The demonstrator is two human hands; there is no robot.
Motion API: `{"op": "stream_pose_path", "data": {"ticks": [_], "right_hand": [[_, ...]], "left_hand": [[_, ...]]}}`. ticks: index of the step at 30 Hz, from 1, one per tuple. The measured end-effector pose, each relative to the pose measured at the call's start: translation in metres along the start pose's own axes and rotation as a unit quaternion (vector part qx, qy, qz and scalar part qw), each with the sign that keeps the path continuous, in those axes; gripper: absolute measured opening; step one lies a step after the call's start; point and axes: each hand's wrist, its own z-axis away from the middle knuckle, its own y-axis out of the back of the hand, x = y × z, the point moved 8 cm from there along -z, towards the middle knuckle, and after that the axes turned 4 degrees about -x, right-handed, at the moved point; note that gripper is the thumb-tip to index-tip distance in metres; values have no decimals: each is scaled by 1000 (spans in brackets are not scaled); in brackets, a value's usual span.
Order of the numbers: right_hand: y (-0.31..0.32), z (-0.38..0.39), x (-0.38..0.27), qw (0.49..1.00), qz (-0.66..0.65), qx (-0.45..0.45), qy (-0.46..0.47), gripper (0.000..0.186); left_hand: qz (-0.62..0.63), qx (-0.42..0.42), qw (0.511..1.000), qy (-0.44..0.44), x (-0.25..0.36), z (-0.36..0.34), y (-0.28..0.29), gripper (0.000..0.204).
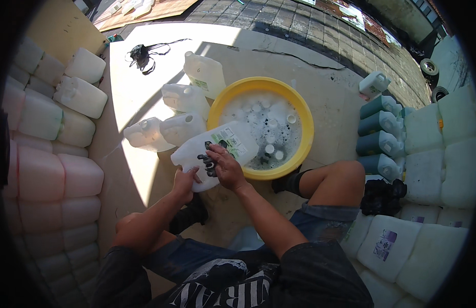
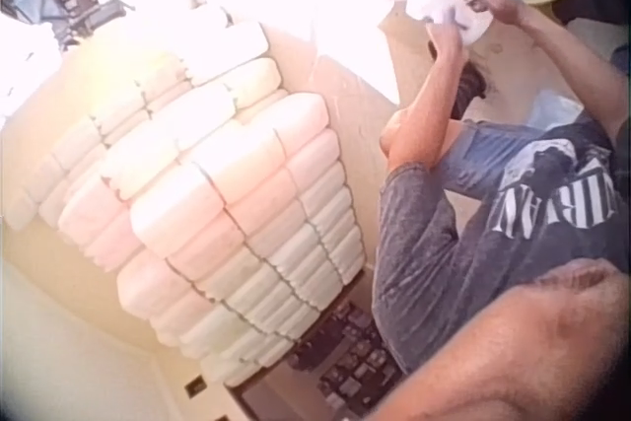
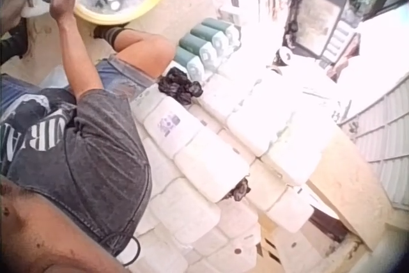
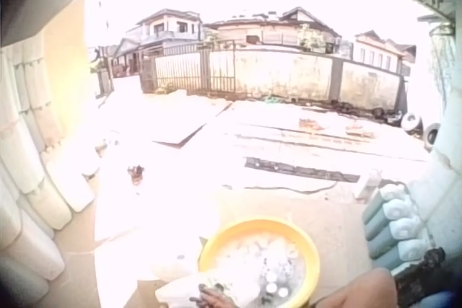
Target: Washing plastic bottles and caps in a basin of soapy water using a scrub brush.
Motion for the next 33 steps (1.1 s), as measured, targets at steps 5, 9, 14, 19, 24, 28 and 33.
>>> {"op": "stream_pose_path", "data": {"ticks": [5,9,14,19,24,28,33], "right_hand": [[62,37,110,963,88,129,-220,41],[-4,35,36,980,142,71,-118,39],[-28,27,17,978,162,32,-131,38],[73,4,131,914,94,111,-379,47],[-37,-20,20,969,201,-1,-145,47],[-67,-6,-7,973,202,-14,-114,47],[67,2,129,912,120,77,-384,49]], "left_hand": [[-74,49,994,69,-23,-19,27,38],[-122,67,986,87,-27,-24,38,43],[-94,21,991,95,-31,-20,46,41],[-93,34,994,34,-37,-14,40,37],[-117,50,992,-18,-37,-18,37,38],[-112,59,992,12,-34,-16,48,37],[-170,47,984,-8,-19,-2,34,38]]}}
